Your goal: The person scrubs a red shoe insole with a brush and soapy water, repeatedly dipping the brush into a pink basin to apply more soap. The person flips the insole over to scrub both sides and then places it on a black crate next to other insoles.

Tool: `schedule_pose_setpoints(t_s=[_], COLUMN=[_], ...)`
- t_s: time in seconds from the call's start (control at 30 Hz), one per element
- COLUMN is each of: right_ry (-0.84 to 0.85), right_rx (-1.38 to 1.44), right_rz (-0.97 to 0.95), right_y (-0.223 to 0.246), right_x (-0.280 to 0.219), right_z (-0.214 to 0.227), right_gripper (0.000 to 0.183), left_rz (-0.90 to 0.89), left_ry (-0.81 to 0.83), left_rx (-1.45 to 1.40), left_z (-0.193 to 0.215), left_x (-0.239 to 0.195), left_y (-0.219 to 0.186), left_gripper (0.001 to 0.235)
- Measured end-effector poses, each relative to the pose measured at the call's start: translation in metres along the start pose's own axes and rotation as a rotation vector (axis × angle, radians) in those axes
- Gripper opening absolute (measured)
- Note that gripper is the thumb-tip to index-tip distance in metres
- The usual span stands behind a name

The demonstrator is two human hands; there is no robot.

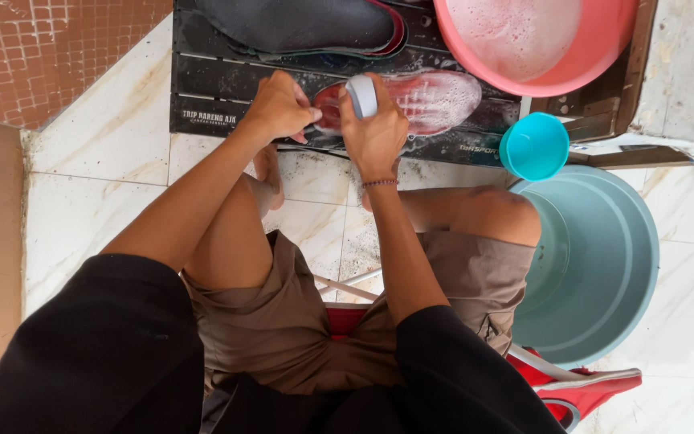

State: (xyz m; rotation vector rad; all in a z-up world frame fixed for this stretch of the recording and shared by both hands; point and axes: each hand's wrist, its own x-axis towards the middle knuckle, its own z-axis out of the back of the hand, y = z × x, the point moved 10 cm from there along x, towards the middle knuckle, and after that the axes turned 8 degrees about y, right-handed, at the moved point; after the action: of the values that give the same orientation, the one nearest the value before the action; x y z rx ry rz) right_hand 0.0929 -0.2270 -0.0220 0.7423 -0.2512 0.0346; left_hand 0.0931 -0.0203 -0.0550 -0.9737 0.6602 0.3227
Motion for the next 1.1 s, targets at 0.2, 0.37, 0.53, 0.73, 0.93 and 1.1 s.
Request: schedule_pose_setpoints(t_s=[0.2,0.37,0.53,0.73,0.93,1.1], right_ry=[0.073,0.120,-0.049,0.037,-0.028,0.033], right_rx=[0.032,-0.021,-0.084,0.023,-0.087,-0.013], right_rz=[-0.016,0.063,0.005,0.042,0.101,-0.184], right_y=[0.003,-0.022,-0.052,0.029,-0.013,-0.021], right_x=[0.006,0.012,0.028,-0.007,0.006,0.010], right_z=[0.007,0.005,0.026,-0.038,0.014,-0.004], right_gripper=[0.049,0.058,0.057,0.065,0.078,0.078], left_rz=[0.014,0.005,0.028,-0.026,0.008,0.008], left_ry=[0.125,0.118,0.059,0.037,0.094,0.068], left_rx=[-0.387,-0.394,-0.239,-0.222,-0.219,-0.227], left_z=[-0.015,-0.008,-0.008,-0.010,-0.014,-0.015], left_x=[0.006,0.014,0.013,0.028,0.012,0.025], left_y=[0.008,0.008,0.010,0.018,0.009,0.016], left_gripper=[0.021,0.036,0.018,0.023,0.015,0.026])
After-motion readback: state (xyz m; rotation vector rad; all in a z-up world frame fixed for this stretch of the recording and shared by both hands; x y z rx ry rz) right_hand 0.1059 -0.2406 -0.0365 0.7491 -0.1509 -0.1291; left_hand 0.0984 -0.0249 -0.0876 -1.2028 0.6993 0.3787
